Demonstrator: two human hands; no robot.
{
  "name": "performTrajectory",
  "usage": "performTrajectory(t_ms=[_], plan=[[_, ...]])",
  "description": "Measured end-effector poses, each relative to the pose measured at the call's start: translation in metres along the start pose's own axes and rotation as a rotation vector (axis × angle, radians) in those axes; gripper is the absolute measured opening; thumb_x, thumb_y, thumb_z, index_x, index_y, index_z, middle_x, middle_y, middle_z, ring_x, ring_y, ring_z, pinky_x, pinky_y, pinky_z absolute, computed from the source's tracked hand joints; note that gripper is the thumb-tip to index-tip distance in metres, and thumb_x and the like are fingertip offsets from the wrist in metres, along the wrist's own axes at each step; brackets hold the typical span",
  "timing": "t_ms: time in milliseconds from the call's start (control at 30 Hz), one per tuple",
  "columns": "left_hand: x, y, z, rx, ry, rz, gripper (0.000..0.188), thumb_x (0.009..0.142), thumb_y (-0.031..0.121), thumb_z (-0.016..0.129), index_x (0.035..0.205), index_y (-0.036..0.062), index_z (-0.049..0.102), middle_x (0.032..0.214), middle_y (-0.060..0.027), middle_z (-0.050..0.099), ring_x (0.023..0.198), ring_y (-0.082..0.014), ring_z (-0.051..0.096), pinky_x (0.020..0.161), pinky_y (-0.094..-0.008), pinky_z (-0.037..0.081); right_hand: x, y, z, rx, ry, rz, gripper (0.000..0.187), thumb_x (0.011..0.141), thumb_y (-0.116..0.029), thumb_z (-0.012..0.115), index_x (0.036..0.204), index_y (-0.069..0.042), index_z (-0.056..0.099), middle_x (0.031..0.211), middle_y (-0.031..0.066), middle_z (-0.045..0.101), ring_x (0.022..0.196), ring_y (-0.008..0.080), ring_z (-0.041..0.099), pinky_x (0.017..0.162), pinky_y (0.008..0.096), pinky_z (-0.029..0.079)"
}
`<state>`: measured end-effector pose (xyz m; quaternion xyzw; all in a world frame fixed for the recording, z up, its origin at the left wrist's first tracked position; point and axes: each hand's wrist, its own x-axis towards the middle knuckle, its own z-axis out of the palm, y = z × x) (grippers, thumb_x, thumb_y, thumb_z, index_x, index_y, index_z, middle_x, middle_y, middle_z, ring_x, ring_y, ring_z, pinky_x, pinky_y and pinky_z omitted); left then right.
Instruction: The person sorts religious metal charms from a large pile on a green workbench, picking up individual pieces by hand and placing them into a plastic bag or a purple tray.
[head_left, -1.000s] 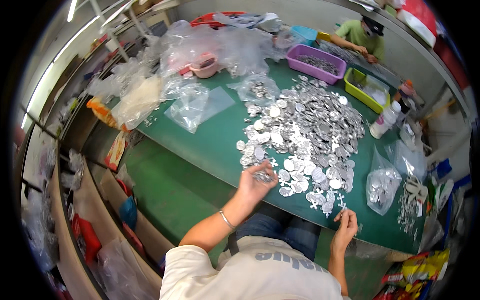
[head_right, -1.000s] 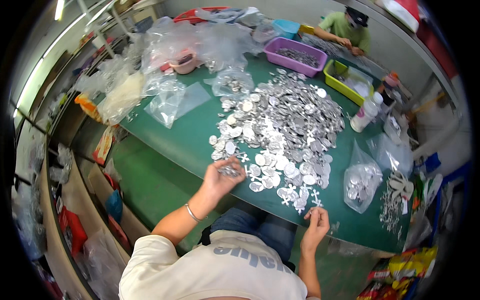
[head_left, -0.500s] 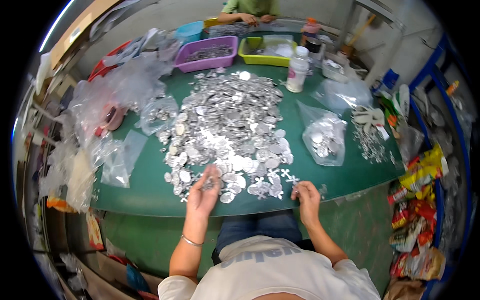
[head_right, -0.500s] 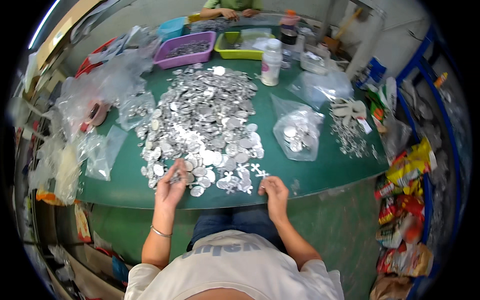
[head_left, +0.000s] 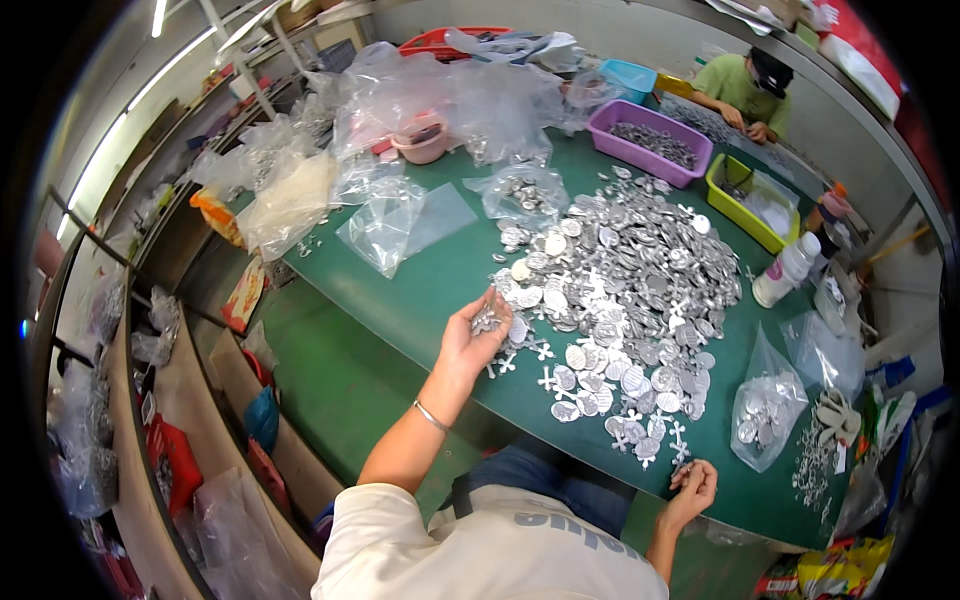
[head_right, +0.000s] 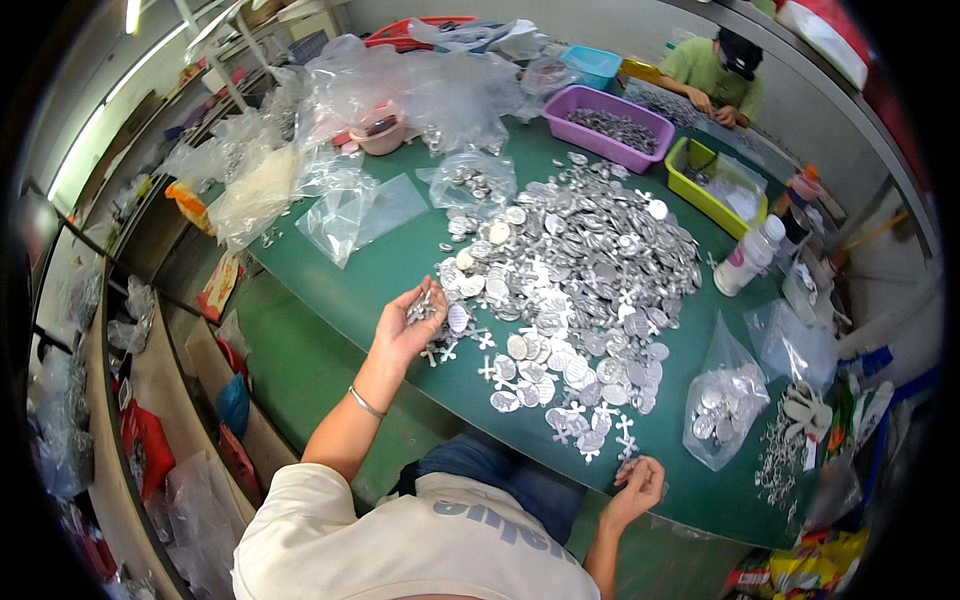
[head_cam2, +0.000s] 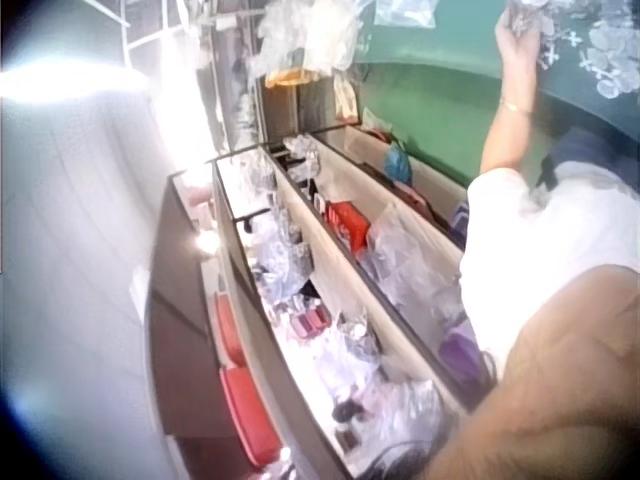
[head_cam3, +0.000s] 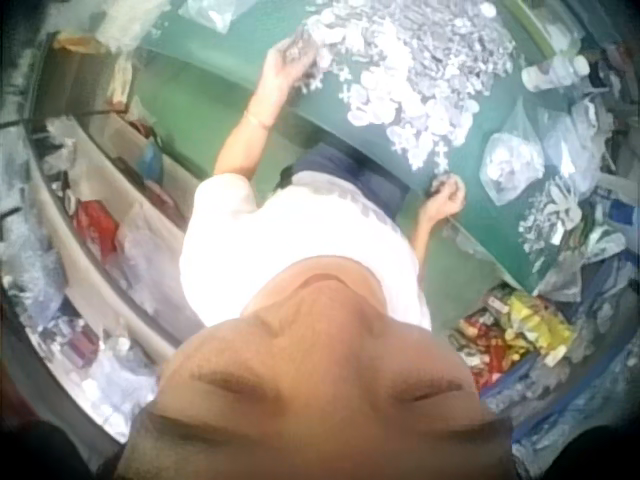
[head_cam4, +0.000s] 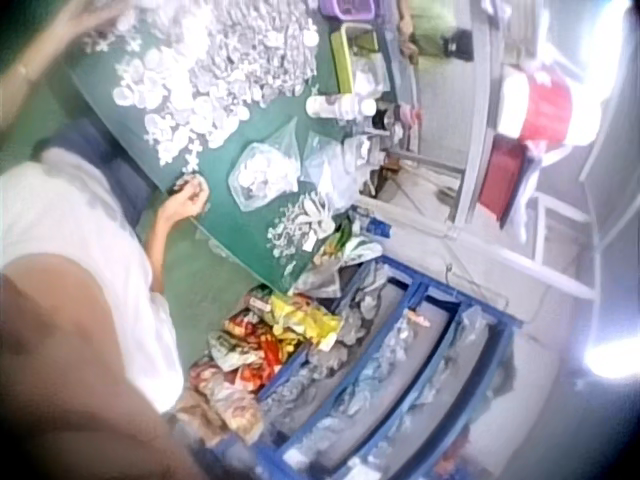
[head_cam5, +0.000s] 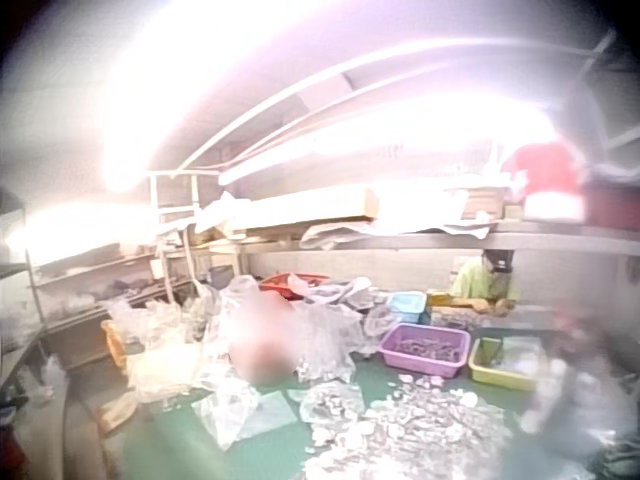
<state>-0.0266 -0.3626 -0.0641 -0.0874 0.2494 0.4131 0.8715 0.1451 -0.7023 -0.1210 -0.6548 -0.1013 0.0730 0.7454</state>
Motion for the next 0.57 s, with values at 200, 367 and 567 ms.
performTrajectory(t_ms=[200,367,567], plan=[[0.055,0.067,-0.018,0.753,0.043,0.458,0.02,0.083,0.006,0.054,0.102,-0.0018,0.055,0.085,-0.0095,0.056,0.068,-0.0193,0.053,0.063,-0.0321,0.048,-0.003,0.002,0.006,-0.141,0.005,-0.059,0.01,0.089,-0.01,0.047,0.09,0.0,0.051,0.069,0.0019,0.05,0.056,0.0054,0.045,0.046,0.016,0.033],[0.082,0.098,-0.032,1.975,0.014,1.36,0.012,0.078,0.007,0.057,0.088,0.0021,0.061,0.083,-0.0139,0.057,0.07,-0.0272,0.055,0.065,-0.0338,0.045,-0.006,0.005,0.009,-0.234,0.013,-0.076,0.01,0.089,-0.009,0.047,0.09,0.0,0.052,0.068,0.0006,0.049,0.056,0.0044,0.043,0.046,0.0165,0.033],[0.08,0.091,-0.038,2.438,0.178,1.302,0.022,0.077,0.016,0.062,0.097,0.0085,0.058,0.107,-0.0108,0.051,0.104,-0.0288,0.046,0.082,-0.0526,0.036,-0.004,0.012,0.007,-0.248,0.019,-0.101,0.008,0.088,-0.007,0.048,0.091,0.0,0.051,0.071,0.0019,0.05,0.058,0.0049,0.044,0.049,0.0169,0.036]])
